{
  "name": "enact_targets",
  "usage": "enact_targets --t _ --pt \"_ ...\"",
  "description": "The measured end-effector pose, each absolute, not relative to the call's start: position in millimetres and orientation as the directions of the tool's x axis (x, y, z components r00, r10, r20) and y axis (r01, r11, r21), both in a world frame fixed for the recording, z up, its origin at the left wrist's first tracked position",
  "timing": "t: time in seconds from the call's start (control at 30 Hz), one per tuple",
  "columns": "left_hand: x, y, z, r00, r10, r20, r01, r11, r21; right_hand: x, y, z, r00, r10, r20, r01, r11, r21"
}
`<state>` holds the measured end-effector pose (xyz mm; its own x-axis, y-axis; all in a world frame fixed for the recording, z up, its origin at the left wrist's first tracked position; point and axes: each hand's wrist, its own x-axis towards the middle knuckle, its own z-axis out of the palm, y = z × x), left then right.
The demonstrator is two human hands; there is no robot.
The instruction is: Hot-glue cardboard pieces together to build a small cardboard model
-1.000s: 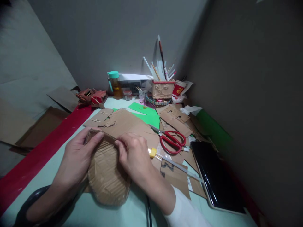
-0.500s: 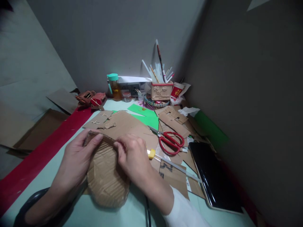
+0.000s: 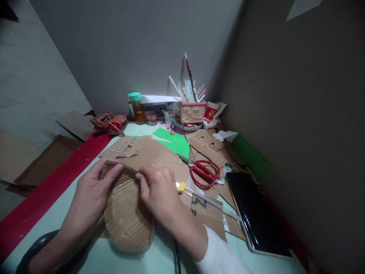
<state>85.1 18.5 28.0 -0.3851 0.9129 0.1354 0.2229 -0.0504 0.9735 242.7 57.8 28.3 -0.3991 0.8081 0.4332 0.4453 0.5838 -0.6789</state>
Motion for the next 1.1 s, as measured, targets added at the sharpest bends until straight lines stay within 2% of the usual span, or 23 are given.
enact_targets --t 1.1 --pt "85.4 17.9 27.5 -0.381 0.915 0.133 0.196 -0.061 0.979 242.2 55.8 28.8 -0.402 0.816 0.416 0.466 0.574 -0.674"
